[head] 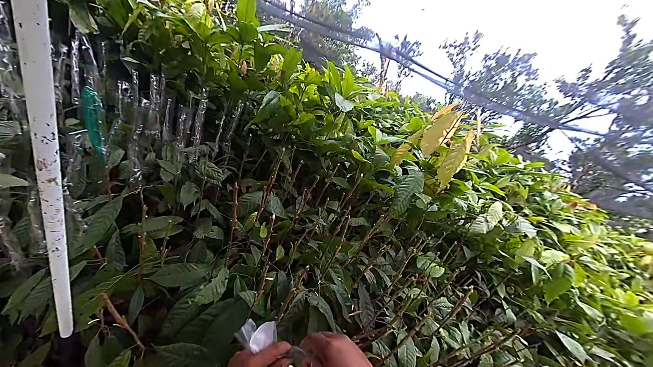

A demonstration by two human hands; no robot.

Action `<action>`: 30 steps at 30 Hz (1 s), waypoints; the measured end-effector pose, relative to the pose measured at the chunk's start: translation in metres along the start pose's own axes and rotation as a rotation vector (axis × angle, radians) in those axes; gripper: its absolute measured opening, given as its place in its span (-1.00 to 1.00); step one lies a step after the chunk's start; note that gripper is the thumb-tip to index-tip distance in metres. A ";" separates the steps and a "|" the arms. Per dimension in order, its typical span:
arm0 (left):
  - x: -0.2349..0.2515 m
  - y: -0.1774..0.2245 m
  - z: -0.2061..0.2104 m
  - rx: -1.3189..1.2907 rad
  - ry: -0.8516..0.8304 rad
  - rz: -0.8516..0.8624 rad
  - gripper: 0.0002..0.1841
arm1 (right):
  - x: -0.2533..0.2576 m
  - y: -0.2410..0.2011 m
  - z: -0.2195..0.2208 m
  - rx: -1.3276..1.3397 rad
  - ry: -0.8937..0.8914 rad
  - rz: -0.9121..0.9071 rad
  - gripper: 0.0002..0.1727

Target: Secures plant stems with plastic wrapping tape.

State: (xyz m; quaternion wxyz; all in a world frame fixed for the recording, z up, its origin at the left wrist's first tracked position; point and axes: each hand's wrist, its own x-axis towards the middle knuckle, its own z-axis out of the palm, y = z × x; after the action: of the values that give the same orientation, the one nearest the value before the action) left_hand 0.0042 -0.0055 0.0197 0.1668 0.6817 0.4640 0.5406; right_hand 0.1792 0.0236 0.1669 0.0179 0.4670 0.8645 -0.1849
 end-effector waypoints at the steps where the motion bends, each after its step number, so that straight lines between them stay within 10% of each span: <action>1: 0.000 -0.001 0.000 -0.004 0.010 -0.003 -0.75 | -0.003 0.004 0.002 0.022 0.020 -0.019 -0.69; 10: 0.006 -0.003 0.002 0.020 0.045 -0.018 -0.76 | -0.060 -0.004 -0.001 0.184 0.129 -0.178 -0.77; 16: -0.003 0.003 0.008 0.007 -0.189 0.056 -0.77 | 0.011 0.003 -0.012 -0.057 0.060 -0.076 -0.73; 30: 0.015 0.003 -0.020 -0.186 -0.048 -0.138 -0.79 | -0.001 -0.044 0.026 -0.309 0.041 -0.137 -0.70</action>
State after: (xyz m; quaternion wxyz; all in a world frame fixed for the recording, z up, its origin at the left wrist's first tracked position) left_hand -0.0122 -0.0001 0.0384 0.2771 0.6424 0.4535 0.5521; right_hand 0.1401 -0.0075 0.1566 0.0592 0.4026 0.9126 -0.0411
